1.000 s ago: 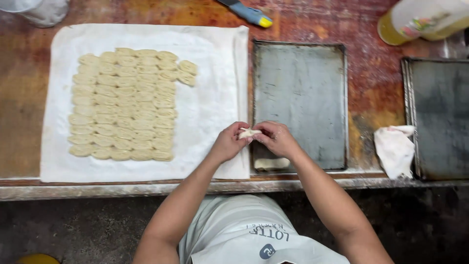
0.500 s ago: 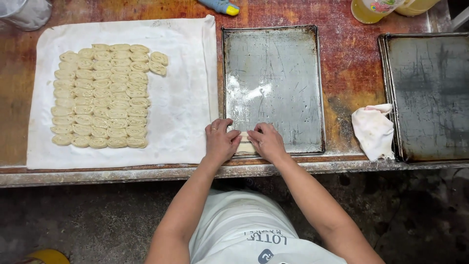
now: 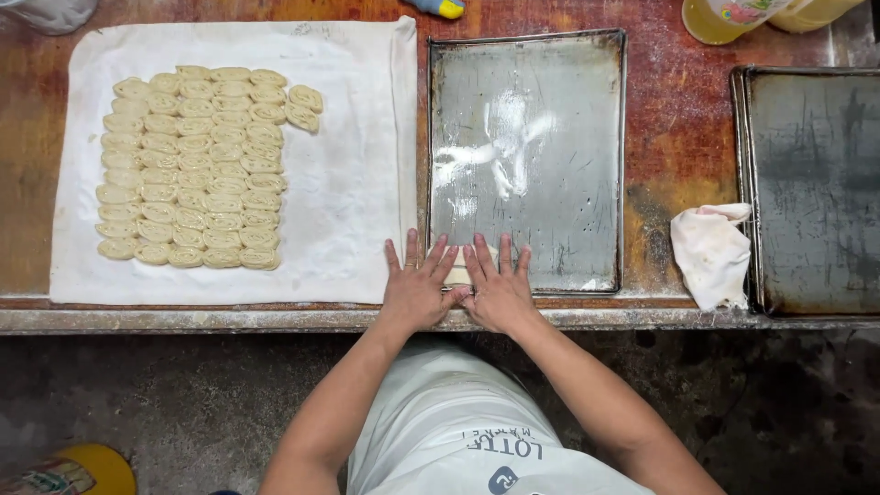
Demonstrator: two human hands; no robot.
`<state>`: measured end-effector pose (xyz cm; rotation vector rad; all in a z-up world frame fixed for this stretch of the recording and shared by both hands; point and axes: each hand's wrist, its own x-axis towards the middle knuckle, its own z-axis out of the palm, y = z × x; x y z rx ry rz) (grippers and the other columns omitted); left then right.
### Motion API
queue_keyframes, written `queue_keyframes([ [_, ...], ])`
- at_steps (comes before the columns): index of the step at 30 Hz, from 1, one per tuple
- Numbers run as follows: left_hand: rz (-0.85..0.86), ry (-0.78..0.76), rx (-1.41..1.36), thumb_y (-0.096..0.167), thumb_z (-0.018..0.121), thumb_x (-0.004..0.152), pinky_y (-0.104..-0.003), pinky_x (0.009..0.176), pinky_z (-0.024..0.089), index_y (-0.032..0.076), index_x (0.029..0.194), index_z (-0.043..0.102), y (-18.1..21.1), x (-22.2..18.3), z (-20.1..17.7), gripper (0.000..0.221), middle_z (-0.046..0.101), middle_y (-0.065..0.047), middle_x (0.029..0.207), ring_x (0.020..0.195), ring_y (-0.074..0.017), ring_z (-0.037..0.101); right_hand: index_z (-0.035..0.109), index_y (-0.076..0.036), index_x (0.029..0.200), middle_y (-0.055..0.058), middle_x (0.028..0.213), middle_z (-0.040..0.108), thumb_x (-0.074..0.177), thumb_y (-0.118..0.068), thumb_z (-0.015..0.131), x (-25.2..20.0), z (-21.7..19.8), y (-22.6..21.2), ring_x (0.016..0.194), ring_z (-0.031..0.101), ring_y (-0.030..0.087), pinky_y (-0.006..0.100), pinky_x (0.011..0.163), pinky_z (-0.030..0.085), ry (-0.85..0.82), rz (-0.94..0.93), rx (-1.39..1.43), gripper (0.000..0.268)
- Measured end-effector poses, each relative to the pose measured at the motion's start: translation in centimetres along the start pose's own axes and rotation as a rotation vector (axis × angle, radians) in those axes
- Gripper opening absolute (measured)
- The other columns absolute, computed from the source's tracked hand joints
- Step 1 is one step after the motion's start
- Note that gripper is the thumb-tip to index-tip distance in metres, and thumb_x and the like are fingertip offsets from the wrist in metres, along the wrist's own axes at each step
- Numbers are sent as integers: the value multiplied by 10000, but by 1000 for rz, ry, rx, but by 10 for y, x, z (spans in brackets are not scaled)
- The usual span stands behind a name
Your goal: Arranging small pre-cut pieces of dough into organized rows on a metal baking tray.
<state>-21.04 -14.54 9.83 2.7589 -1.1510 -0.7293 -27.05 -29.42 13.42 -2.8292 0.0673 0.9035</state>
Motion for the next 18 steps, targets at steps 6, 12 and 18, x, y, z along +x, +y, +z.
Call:
queue_keyframes([
  [6, 11, 43, -67, 735, 198, 936, -713, 1149, -2, 203, 1553, 301, -12, -3, -7, 821, 263, -54, 1624, 1500, -448, 35, 241, -152, 1574, 124, 1652, 133, 956, -554, 403, 15, 7, 15, 1461, 50, 542, 743, 1111, 6, 6, -9, -45, 754],
  [12, -36, 810, -157, 443, 638, 888, -575, 1027, 354, 111, 1381, 528, -163, 50, 35, 605, 541, -123, 1361, 1310, -393, 440, 552, -121, 1372, 111, 1365, 534, 937, -382, 599, 122, 4, 3, 1224, 532, 344, 481, 952, 482, 660, -229, 90, 509],
  [18, -127, 956, -47, 344, 613, 919, -438, 958, 432, 193, 1145, 687, -291, 107, -16, 281, 646, 7, 1136, 1176, -249, 565, 645, -188, 1269, 41, 1229, 620, 940, -272, 602, 278, -75, -96, 1090, 626, 272, 395, 888, 521, 689, -343, 97, 342],
])
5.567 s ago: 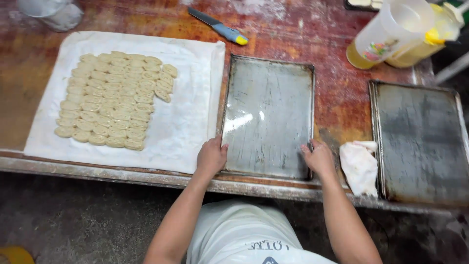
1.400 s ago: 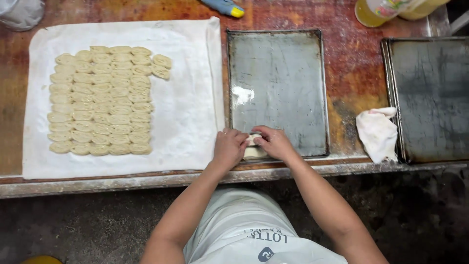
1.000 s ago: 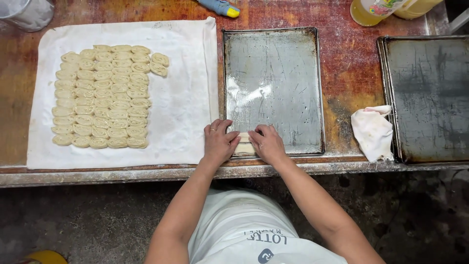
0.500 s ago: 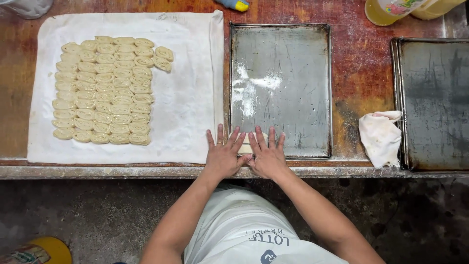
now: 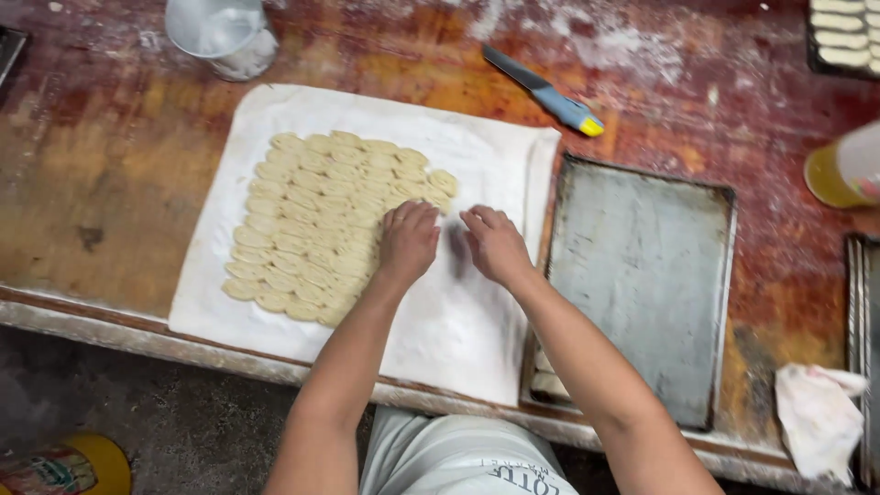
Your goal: Arranging small pre-cut pieces of dough into organized rows on a metal baking tray.
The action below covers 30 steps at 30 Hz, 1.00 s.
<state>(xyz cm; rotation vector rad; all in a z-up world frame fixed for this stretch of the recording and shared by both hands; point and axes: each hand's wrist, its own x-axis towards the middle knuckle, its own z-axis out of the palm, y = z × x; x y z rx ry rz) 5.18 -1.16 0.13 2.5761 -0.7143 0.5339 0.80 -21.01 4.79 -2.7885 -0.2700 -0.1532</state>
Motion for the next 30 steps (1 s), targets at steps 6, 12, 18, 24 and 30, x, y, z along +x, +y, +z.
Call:
queue_keyframes([
  [6, 153, -139, 52, 294, 540, 926, -473, 989, 348, 229, 1054, 685, -42, 42, 35, 205, 651, 40, 1134, 1211, -265, 515, 660, -162, 1263, 52, 1299, 578, 947, -218, 546, 89, 17, -9, 1136, 591, 290, 390, 898, 516, -174, -4, -125, 341],
  [12, 216, -209, -14, 333, 555, 916, -488, 1004, 319, 286, 994, 710, -56, 32, 38, 180, 646, 84, 1070, 1197, -226, 491, 734, -157, 1025, -6, 1194, 629, 940, -199, 582, 89, 29, 12, 1094, 600, 262, 372, 890, 516, -86, -72, -49, 179],
  [18, -63, -252, -475, 238, 676, 893, -415, 981, 439, 178, 1010, 733, -14, 17, -15, 144, 651, -8, 1196, 1199, -270, 558, 717, -92, 1067, 50, 1034, 697, 941, -125, 648, 46, 10, 64, 1004, 634, 232, 377, 885, 536, 38, 266, 630, 147],
  [24, -419, -456, -913, 133, 754, 847, -333, 771, 600, 146, 1217, 656, 103, 2, 1, 383, 717, -111, 996, 930, -284, 719, 654, -13, 1060, 84, 867, 667, 883, -117, 723, -127, -40, 123, 776, 657, 181, 337, 725, 557, 166, 657, 1212, 217],
  [30, -76, -488, -527, 312, 673, 851, -435, 853, 530, 218, 1177, 657, 207, -18, 43, 340, 712, -46, 1053, 1033, -297, 660, 671, 19, 1137, 185, 909, 708, 865, -105, 720, -219, -52, 114, 758, 691, 282, 411, 697, 561, -95, 637, 866, 303],
])
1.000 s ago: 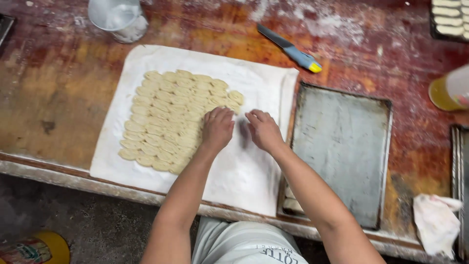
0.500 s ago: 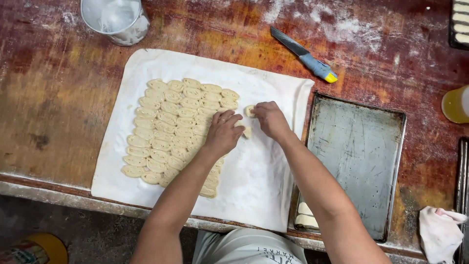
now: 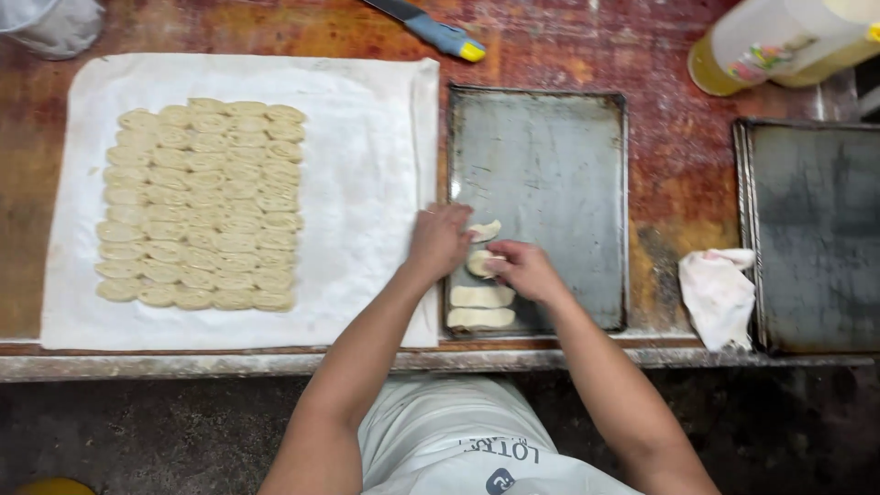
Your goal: Arranging small pre-cut pieces of dough into organized rows on a metal baking tray.
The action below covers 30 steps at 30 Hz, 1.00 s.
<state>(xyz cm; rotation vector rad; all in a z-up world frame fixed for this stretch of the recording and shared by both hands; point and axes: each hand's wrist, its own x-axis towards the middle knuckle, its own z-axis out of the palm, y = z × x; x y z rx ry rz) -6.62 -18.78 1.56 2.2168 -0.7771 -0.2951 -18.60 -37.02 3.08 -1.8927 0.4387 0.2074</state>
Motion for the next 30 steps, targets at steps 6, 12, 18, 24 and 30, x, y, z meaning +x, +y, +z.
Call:
queue_keyframes([
  [6, 133, 27, 370, 387, 662, 847, -539, 1048, 309, 201, 1186, 696, 45, -60, -15, 388, 555, -37, 1368, 1329, -373, 400, 642, -136, 1303, 87, 1198, 656, 937, -361, 648, -30, -12, -12, 1103, 651, 292, 407, 927, 532, -35, -181, -551, 430],
  [12, 60, -218, 449, 507, 651, 862, -585, 1180, 165, 262, 1251, 676, 43, -64, -1, 460, 443, 30, 1516, 1469, -378, 238, 645, -159, 1254, 89, 1210, 610, 899, -341, 681, -26, 5, 4, 1130, 583, 339, 450, 956, 507, -107, -348, -647, 401],
  [18, 67, -228, 365, 563, 624, 867, -583, 1191, 164, 326, 1135, 730, 28, -57, -1, 373, 503, 90, 1468, 1474, -356, 255, 691, -157, 1169, 89, 1121, 650, 914, -357, 650, -20, 7, 8, 1047, 610, 335, 433, 908, 524, -76, -395, -662, 327],
  [24, 45, -189, 289, 543, 641, 859, -569, 1194, 179, 383, 1017, 760, 16, -53, 10, 254, 532, 138, 1432, 1468, -352, 278, 690, -186, 888, 12, 995, 642, 859, -308, 677, -9, 24, 35, 936, 617, 276, 391, 828, 519, 59, -466, -756, 126],
  [30, 53, -107, 298, 539, 647, 859, -545, 1187, 212, 373, 994, 769, 5, -57, 22, 246, 566, 133, 1402, 1451, -336, 320, 714, -181, 878, 29, 951, 660, 872, -282, 678, -15, 26, 40, 879, 634, 275, 386, 785, 517, 232, -599, -737, 107],
])
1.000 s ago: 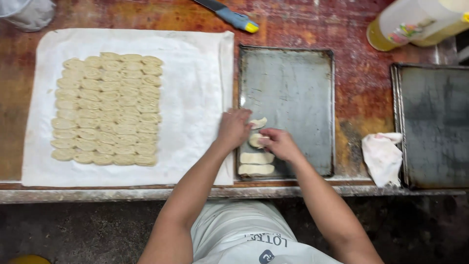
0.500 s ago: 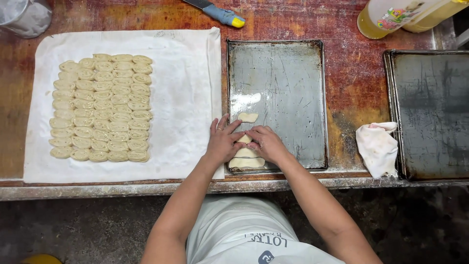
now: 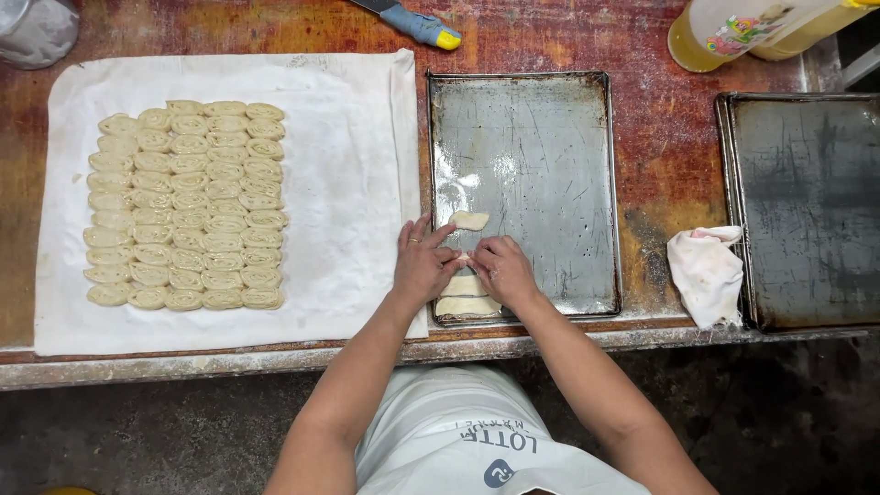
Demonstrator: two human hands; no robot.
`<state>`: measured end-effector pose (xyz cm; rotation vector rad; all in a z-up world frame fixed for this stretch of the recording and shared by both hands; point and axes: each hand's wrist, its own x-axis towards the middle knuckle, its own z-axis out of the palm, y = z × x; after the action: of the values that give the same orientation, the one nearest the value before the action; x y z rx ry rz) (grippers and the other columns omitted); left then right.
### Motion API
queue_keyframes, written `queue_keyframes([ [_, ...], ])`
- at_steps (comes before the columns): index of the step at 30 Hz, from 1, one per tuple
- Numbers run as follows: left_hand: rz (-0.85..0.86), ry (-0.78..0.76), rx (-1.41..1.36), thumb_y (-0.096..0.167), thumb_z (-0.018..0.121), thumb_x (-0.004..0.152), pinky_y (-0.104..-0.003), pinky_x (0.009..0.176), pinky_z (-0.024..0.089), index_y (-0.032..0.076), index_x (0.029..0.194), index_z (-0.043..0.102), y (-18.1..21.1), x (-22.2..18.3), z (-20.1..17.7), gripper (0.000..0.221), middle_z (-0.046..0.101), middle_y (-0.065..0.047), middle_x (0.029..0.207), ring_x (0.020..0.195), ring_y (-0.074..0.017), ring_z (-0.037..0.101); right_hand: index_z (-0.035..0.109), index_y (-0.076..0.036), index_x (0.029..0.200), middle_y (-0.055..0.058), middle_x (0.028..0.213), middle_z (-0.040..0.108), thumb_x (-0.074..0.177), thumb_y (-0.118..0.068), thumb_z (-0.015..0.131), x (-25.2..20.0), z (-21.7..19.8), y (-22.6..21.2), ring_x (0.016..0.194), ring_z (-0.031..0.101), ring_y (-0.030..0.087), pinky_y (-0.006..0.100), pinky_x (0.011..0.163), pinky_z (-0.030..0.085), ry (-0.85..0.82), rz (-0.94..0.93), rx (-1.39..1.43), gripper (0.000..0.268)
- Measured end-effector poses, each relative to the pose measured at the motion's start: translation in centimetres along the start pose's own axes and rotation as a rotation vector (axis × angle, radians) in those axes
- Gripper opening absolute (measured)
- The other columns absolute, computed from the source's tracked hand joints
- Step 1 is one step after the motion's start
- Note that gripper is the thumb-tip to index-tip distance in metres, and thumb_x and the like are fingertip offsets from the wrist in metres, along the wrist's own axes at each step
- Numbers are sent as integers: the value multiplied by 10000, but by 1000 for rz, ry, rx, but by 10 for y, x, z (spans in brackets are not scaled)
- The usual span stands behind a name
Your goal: Arranging small pre-cut pieces of dough into organized rows on a metal baking tray.
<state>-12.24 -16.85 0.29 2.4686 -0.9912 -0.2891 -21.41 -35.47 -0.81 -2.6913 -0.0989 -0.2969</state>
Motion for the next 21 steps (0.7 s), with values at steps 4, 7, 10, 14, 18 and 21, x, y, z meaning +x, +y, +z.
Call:
queue_keyframes([
  [4, 22, -74, 55, 591, 478, 956, -526, 1202, 220, 280, 1407, 548, 18, -19, -30, 553, 478, -3, 1512, 1466, -342, 303, 687, -94, 1206, 151, 1116, 660, 918, -316, 659, -11, -27, -25, 1025, 633, 335, 429, 878, 503, 89, -49, -117, 365],
  [7, 18, -344, 97, 689, 175, 947, -561, 1224, 37, 202, 1554, 264, 59, -36, -65, 783, 229, -51, 1630, 1520, -332, 7, 270, -44, 1539, 221, 1595, 252, 973, -404, 502, 2, -80, -77, 1463, 144, 475, 642, 1152, 172, -505, 125, -100, 710],
  [10, -45, -460, 186, 734, 78, 916, -636, 1186, -71, 206, 1568, 223, 76, -32, -84, 851, 189, -30, 1645, 1512, -352, -67, 232, -38, 1559, 171, 1660, 104, 935, -325, 502, 14, -92, -92, 1467, 30, 529, 702, 1137, 51, -746, 126, -233, 738],
  [14, -92, -490, 266, 769, 106, 908, -701, 1158, -56, 233, 1573, 227, 78, -32, -81, 863, 160, -13, 1654, 1502, -426, -48, 232, -107, 1571, 110, 1670, 72, 963, -385, 421, 23, -105, -99, 1473, -5, 511, 714, 1129, -36, -835, 190, -315, 695],
  [18, -167, -543, 278, 756, 117, 911, -692, 1160, -33, 271, 1586, 190, 87, -33, -86, 834, 96, 13, 1668, 1493, -453, -51, 186, -133, 1588, 107, 1673, 55, 909, -411, 472, 9, -92, -85, 1459, 48, 542, 735, 1121, 5, -776, 199, -330, 788],
  [21, -142, -521, 271, 743, 128, 925, -696, 1159, -32, 258, 1586, 197, 80, -34, -87, 822, 137, -2, 1661, 1494, -460, -24, 177, -164, 1595, 83, 1672, 77, 904, -429, 470, 9, -91, -72, 1459, 31, 545, 738, 1117, 12, -763, 187, -277, 796],
])
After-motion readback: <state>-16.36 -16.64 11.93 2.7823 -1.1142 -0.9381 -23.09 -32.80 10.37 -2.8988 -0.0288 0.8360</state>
